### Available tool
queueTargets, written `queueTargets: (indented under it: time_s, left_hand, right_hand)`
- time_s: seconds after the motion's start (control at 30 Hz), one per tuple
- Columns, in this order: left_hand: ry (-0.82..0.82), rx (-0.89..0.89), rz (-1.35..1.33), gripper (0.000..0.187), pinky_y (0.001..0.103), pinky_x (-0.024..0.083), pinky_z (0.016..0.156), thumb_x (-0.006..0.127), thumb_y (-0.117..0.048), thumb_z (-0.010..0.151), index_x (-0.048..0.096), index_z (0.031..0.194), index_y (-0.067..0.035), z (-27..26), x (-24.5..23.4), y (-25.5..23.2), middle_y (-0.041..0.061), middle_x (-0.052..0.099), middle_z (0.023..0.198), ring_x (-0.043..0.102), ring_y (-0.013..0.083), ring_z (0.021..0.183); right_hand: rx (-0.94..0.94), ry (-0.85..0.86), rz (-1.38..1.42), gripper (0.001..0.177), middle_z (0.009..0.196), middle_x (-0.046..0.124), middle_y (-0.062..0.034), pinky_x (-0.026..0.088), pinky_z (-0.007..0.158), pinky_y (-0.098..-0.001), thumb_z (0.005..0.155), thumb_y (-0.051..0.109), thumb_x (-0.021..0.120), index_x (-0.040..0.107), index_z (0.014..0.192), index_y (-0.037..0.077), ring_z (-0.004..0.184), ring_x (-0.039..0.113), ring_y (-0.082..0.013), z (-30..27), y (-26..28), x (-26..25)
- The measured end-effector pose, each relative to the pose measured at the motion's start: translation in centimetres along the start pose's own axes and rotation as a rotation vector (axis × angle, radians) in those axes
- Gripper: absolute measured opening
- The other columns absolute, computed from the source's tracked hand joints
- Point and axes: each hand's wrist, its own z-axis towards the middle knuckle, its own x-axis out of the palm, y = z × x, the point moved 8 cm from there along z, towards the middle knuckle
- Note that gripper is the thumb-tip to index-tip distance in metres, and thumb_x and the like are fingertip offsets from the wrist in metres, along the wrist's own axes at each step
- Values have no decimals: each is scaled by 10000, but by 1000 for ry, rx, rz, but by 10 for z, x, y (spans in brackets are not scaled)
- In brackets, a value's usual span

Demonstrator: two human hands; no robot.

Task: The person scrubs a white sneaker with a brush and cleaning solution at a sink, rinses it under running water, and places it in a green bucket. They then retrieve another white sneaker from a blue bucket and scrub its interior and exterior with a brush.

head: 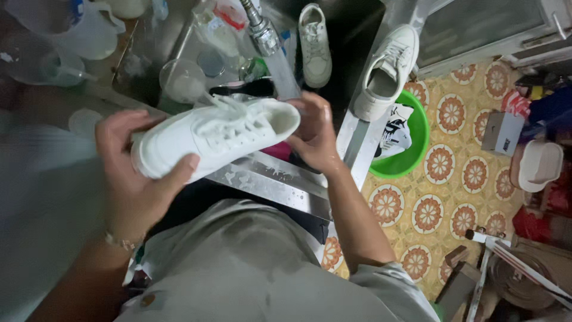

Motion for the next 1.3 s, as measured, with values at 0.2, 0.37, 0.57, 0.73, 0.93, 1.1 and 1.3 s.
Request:
queueTargets:
  time_s: [0.2,0.37,0.57,0.73,0.93,1.1,1.3]
  left_hand:
    - [-12,110,329,705,543,597,1320,1089,-145,968,733,1545,49,-37,-7,-44,262,646,1517,703,411,1452]
    - [-61,128,469,860,570,600,1171,1209,-332,857,785,1508,38,-52,-9,-54,273,792,1489,732,439,1351]
    - [-58,140,427,909,563,682,1165,1239,-324,840,749,1520,27,-55,1,-54,275,686,1489,740,420,1380]
    - [98,47,414,960,389,537,716,1115,-601,768,797,1494,-58,-68,7,-41,171,650,1284,582,222,919]
    - [190,-54,230,412,386,494,777,708,-373,1190,878,1411,-70,11,18,-6,61,738,1088,600,182,793]
    - [296,293,-120,599,645,516,1294,853,-69,1167,648,1718,46,77,69,64,325,716,1676,675,498,1581]
    - [399,-45,-265,408,532,564,1298,683,-197,1245,839,1557,14,76,108,99,234,853,1575,745,373,1538]
  right_hand:
    - [286,-82,335,1147,1661,729,-178,488,904,-267,1101,-192,878,242,1995,144,1128,620,-112,-20,-56,41]
    - [306,-78,508,1074,1460,769,-97,533,925,-248,1134,-160,875,294,2001,93,963,588,-85,-21,-61,50]
    - [540,-187,619,774,1731,748,-164,667,1109,-440,1099,224,701,595,1841,28,1381,798,-258,-29,-90,41]
    - [489,-364,326,418,1601,828,-70,628,1211,-347,1255,242,763,818,1626,57,1378,774,-179,-20,-107,52]
    - [360,-140,145,354,1625,852,-110,633,1279,-351,1299,280,738,846,1572,83,1457,788,-159,28,-60,102]
    - [513,-267,409,226,1176,954,-142,776,919,-360,1243,287,857,941,1327,95,1036,897,-173,18,-166,90]
    - [1064,-76,-532,345,1105,918,-136,700,918,-584,1073,441,838,946,1233,155,1060,916,-343,-52,-350,-64]
